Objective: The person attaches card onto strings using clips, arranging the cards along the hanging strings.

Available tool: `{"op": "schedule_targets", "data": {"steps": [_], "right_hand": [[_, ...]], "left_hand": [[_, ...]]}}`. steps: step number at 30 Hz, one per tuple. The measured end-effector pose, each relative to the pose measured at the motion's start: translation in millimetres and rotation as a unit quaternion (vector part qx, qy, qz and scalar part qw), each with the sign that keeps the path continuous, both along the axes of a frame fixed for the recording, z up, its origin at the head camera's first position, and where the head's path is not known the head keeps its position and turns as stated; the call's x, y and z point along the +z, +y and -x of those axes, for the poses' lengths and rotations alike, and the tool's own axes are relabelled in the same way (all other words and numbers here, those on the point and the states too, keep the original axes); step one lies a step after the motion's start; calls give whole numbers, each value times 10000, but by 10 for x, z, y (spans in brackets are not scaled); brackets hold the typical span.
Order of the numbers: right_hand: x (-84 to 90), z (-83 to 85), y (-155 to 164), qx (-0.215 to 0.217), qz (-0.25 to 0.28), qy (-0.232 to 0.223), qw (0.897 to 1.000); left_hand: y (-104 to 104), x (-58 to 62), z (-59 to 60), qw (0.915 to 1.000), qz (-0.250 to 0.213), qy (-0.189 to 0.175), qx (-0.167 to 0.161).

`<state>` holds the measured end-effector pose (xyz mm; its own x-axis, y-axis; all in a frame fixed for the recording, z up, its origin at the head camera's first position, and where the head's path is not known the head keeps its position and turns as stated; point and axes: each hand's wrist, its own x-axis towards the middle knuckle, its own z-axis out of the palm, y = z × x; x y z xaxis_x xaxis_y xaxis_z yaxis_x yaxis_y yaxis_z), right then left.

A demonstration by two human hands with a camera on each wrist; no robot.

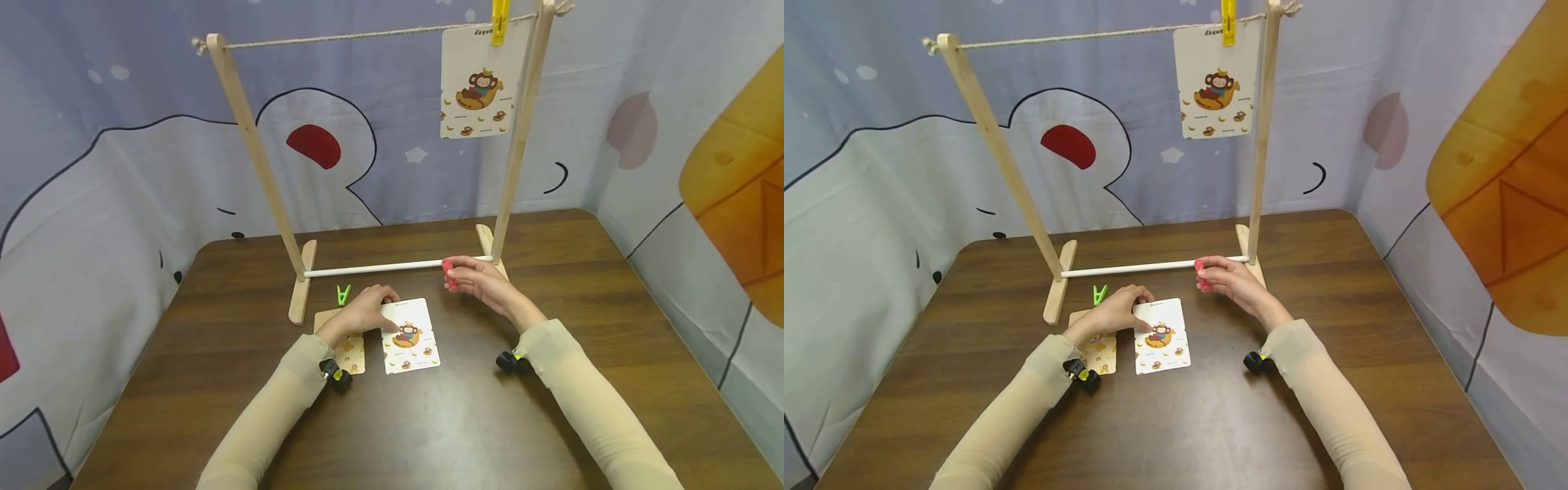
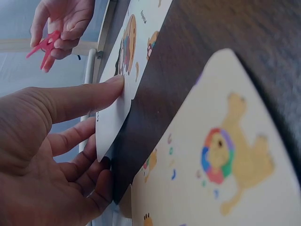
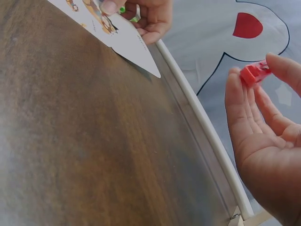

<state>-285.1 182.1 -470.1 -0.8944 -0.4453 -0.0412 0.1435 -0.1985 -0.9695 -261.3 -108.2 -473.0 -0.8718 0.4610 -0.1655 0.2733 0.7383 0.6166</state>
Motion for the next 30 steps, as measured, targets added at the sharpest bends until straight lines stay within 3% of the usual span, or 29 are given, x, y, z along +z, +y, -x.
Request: {"op": "schedule_targets", "data": {"steps": [12, 21, 30], "right_hand": [[-34, -2, -18, 318, -159, -25, 9994], [-29, -24, 45, 503, -194, 132, 9985], [7, -19, 102, 539, -116, 266, 9981]], "left_hand": [[21, 20, -15, 9999, -102, 66, -24], [-20, 62, -3, 9987, -429, 198, 215], [-128, 281, 95, 9969, -755, 146, 190]]}}
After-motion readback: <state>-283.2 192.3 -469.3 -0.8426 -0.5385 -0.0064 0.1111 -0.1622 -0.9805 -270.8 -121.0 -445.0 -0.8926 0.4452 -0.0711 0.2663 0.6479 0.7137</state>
